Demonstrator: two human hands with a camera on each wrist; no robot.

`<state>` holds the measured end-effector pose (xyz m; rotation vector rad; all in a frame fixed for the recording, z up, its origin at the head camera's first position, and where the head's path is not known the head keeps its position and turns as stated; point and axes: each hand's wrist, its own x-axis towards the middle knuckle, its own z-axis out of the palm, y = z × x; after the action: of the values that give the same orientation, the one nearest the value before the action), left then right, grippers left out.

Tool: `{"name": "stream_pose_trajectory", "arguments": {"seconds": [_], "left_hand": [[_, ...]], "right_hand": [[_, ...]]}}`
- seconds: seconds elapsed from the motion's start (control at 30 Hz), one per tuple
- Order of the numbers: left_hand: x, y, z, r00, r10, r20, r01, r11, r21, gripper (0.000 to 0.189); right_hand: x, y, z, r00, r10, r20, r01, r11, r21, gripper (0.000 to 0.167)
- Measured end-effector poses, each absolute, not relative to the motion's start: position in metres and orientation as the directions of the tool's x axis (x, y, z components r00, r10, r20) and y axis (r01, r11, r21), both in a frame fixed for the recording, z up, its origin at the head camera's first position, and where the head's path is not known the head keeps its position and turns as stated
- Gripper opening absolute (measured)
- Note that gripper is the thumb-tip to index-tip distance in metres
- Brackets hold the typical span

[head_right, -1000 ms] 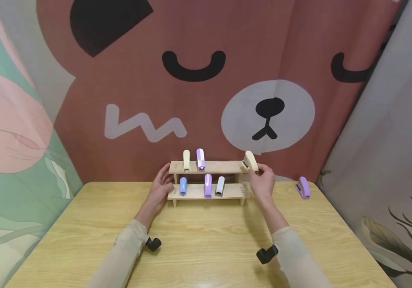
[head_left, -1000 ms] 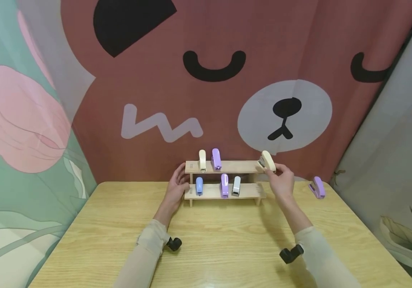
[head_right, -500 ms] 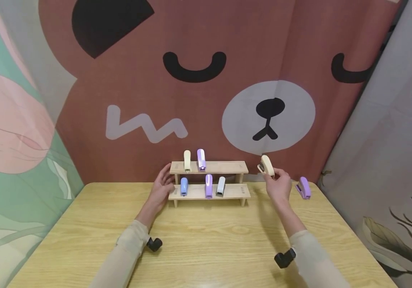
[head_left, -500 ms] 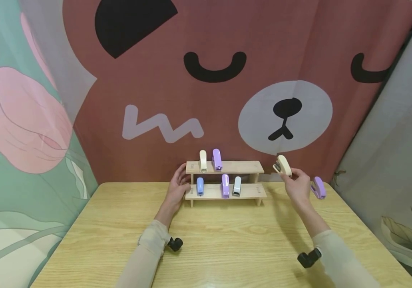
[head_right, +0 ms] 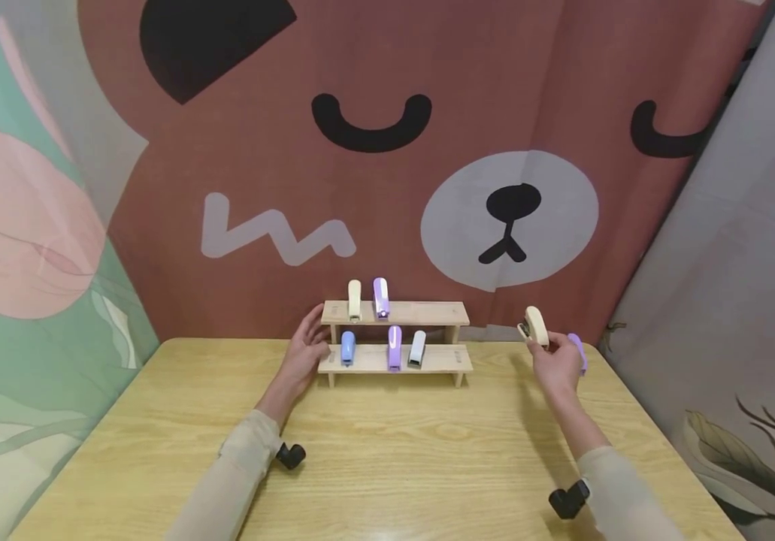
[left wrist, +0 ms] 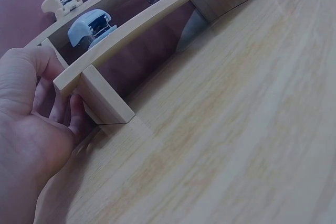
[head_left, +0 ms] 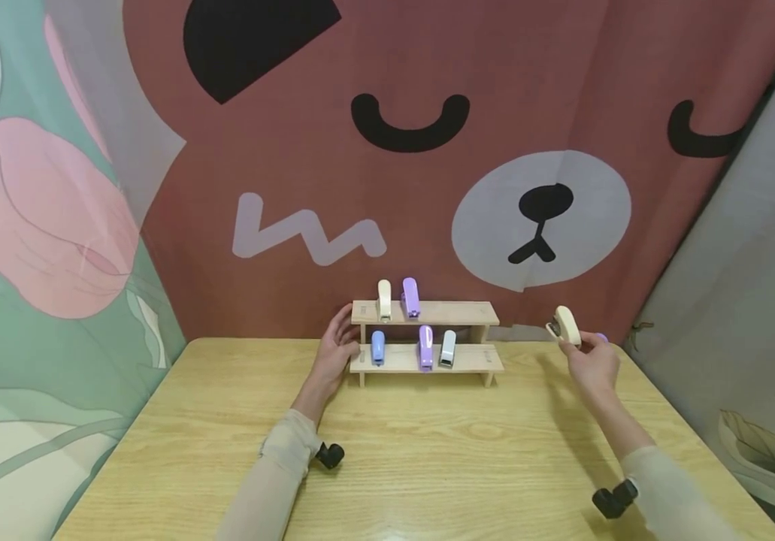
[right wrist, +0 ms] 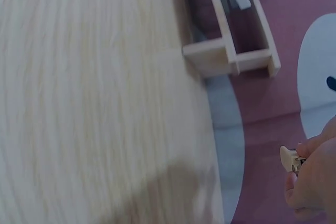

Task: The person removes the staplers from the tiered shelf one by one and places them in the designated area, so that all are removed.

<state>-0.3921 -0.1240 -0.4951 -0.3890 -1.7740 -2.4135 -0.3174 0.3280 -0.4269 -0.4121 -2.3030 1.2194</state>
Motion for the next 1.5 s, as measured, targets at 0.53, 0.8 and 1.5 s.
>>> {"name": "stream_pose_trajectory", "arguments": {"seconds": [0.53, 0.8, 1.5], "left_hand": [[-0.392, -0.125, -0.496, -0.957, 0.063, 0.282, 0.252, -0.294, 0.922, 0.094], [-0.391, -0.125, -0.496, -0.960, 0.056, 0.275, 0.246, -0.303, 0.921, 0.094], [-0.393, -0.125, -0.497, -0.960, 0.057, 0.276, 0.245, -0.314, 0.917, 0.095]], "right_hand": [[-0.322, 0.365, -0.453, -0.842, 0.454, 0.292, 0.062, 0.618, -0.784, 0.038], [-0.332, 0.377, -0.471, -0.827, 0.484, 0.287, 0.103, 0.632, -0.768, 0.039], [-0.339, 0.381, -0.478, -0.854, 0.468, 0.230, 0.164, 0.660, -0.733, 0.041]]}}
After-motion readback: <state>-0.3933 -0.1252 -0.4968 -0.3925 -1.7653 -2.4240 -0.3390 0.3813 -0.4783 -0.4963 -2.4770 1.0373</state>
